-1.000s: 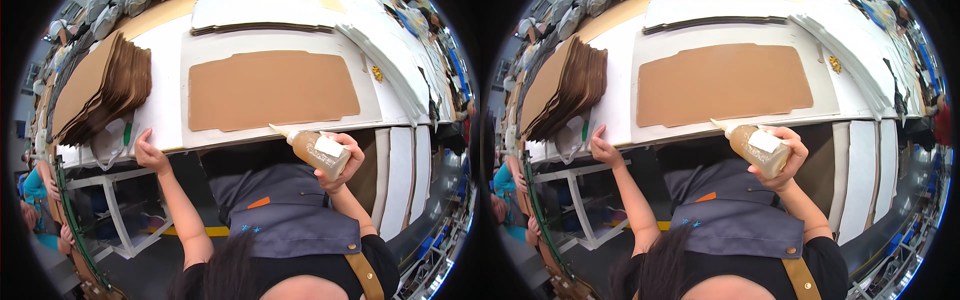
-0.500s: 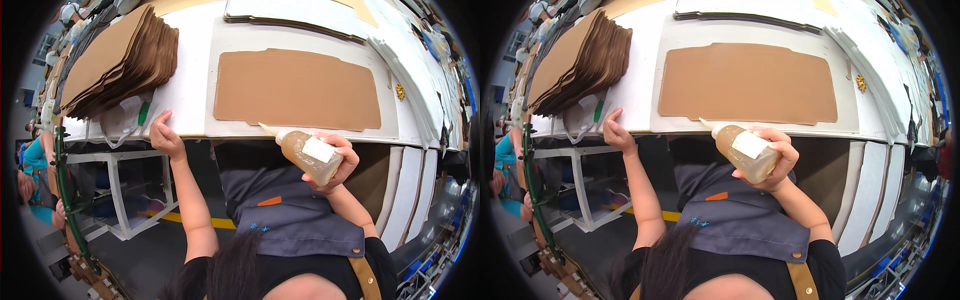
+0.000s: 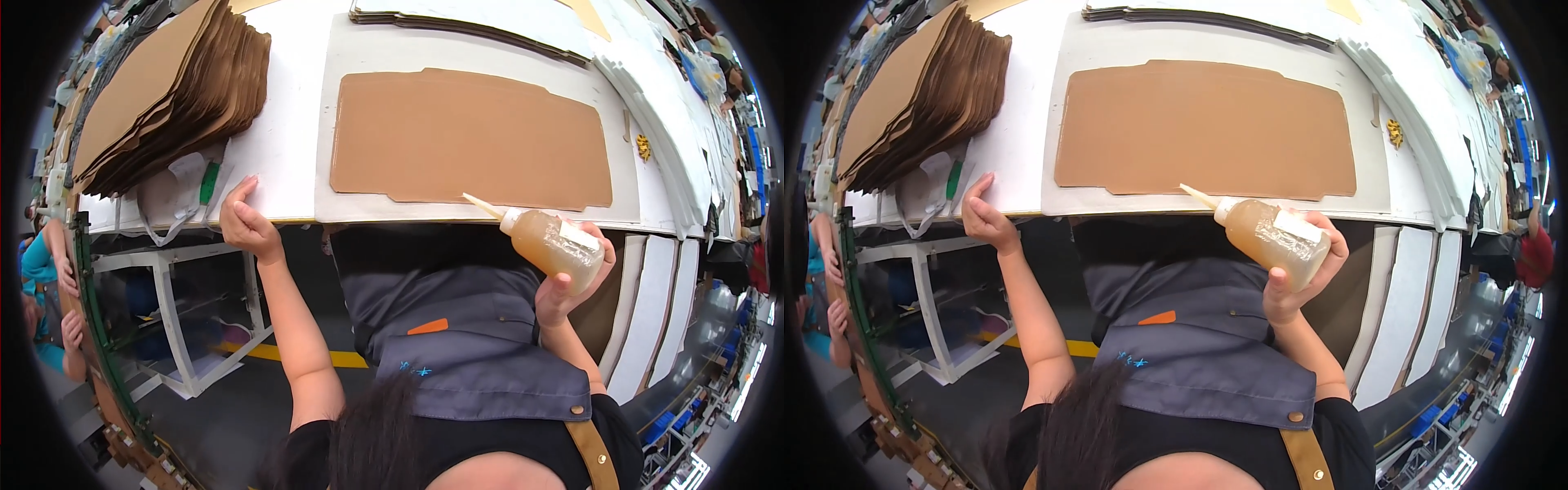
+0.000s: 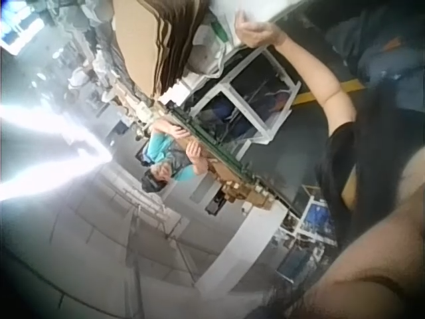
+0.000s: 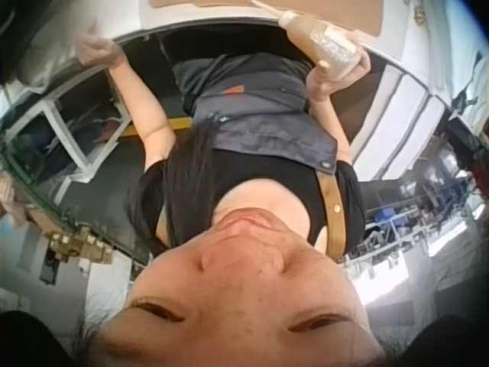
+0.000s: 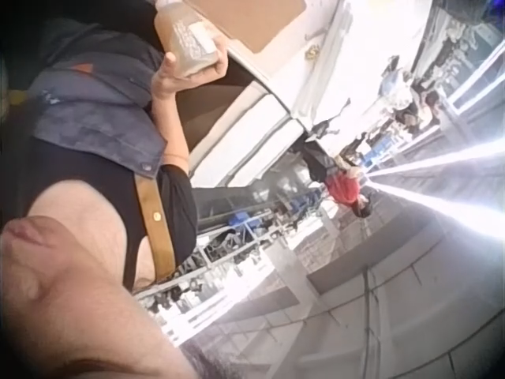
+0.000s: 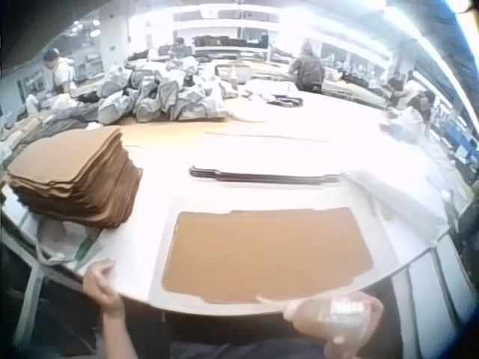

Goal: The recorder applies adhesive from a bottle to a precut leather component and then carefully adheres a white lining material to it.

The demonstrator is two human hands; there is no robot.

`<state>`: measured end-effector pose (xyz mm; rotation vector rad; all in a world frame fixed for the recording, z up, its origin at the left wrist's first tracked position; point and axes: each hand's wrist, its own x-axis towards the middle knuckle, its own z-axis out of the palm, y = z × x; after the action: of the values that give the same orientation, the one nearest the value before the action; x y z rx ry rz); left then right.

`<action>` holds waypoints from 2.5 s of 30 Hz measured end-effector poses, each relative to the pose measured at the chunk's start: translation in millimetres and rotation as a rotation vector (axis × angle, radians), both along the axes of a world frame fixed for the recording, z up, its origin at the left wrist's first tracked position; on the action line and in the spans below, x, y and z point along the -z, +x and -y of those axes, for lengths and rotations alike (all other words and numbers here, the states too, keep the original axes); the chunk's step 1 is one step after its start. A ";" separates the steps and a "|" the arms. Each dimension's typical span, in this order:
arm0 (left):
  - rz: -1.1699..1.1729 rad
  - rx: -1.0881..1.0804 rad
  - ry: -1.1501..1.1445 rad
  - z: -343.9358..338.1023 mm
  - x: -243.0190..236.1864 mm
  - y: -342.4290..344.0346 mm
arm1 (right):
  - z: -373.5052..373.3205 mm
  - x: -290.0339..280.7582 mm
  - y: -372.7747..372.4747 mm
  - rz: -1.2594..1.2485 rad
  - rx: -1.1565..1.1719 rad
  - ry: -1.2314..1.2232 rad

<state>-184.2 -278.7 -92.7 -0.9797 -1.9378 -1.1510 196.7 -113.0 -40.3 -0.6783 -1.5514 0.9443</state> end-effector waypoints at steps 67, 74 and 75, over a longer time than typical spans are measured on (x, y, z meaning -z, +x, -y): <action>-0.019 -0.009 0.011 -1.2 -2.7 4.7 | -154.1 -29.3 141.6 -1.429 -0.325 -0.993; 0.065 -0.094 -0.001 16.8 15.4 -4.4 | -167.3 -7.4 152.2 -1.511 -0.353 -1.020; 0.038 -0.118 -0.001 17.4 12.4 -5.0 | -167.0 -14.7 147.7 -1.516 -0.298 -1.045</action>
<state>-189.3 -296.1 -105.1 -0.8379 -1.9984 -1.1095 344.5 54.0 -25.6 -0.1857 0.2792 1.8582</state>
